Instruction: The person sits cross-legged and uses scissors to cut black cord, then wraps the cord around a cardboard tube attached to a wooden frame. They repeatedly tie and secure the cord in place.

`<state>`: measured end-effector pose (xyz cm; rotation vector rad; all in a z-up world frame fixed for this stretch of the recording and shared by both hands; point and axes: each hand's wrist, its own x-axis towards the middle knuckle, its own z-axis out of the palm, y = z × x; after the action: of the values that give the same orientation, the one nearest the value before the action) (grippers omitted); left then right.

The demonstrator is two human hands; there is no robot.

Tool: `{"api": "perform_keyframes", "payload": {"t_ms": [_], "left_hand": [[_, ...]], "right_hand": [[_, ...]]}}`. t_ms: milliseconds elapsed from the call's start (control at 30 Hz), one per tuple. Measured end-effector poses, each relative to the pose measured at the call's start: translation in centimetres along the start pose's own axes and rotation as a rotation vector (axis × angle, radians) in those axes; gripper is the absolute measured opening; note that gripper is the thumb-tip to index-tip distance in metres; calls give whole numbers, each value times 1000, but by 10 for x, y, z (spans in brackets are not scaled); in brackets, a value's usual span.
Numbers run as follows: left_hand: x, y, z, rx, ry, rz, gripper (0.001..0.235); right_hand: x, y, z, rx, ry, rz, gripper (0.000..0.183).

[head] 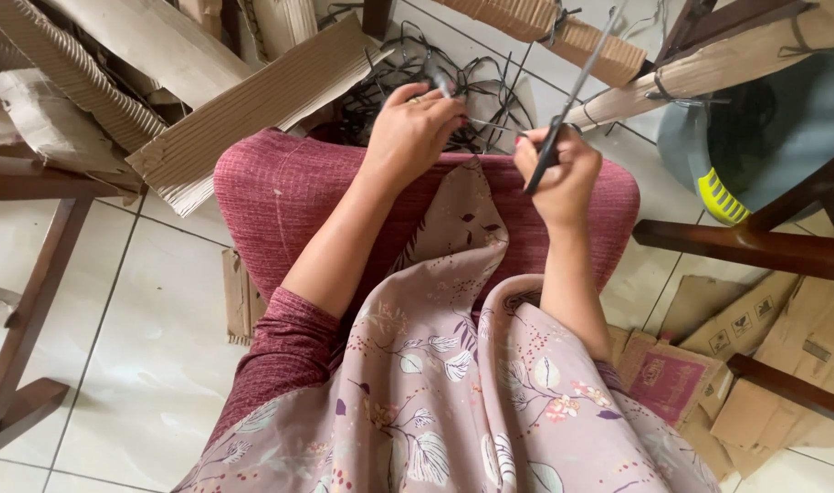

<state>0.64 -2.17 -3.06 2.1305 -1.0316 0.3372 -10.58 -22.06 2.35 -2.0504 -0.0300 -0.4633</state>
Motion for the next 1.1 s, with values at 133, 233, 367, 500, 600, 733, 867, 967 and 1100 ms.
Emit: {"api": "perform_keyframes", "payload": {"t_ms": [133, 233, 367, 500, 600, 733, 867, 967, 1100], "left_hand": [[-1, -24, -5, 148, 18, -75, 9], [0, -36, -33, 121, 150, -210, 17], [-4, -48, -67, -170, 82, -331, 8], [-2, -43, -74, -369, 26, -479, 13], [-13, -52, -41, -331, 110, -517, 16], [-10, -34, -24, -367, 136, -495, 16], [-8, -29, -6, -551, 223, -459, 22], [-7, -34, -8, -788, 288, -475, 21], [-8, -33, -19, -936, 331, -606, 23]], "right_hand": [[7, 4, -12, -164, 126, 50, 5], [10, 30, -20, -185, 175, -99, 7], [12, 77, -27, -100, 323, -163, 11], [9, 92, -35, -288, 381, -209, 8], [4, 109, -26, -366, 563, -191, 27], [-7, 102, 5, -349, 662, -242, 26], [-19, 88, 54, -286, 545, -271, 19], [-29, 55, 81, -210, 278, -311, 7], [-54, 25, 97, 68, -73, -48, 12]]}}
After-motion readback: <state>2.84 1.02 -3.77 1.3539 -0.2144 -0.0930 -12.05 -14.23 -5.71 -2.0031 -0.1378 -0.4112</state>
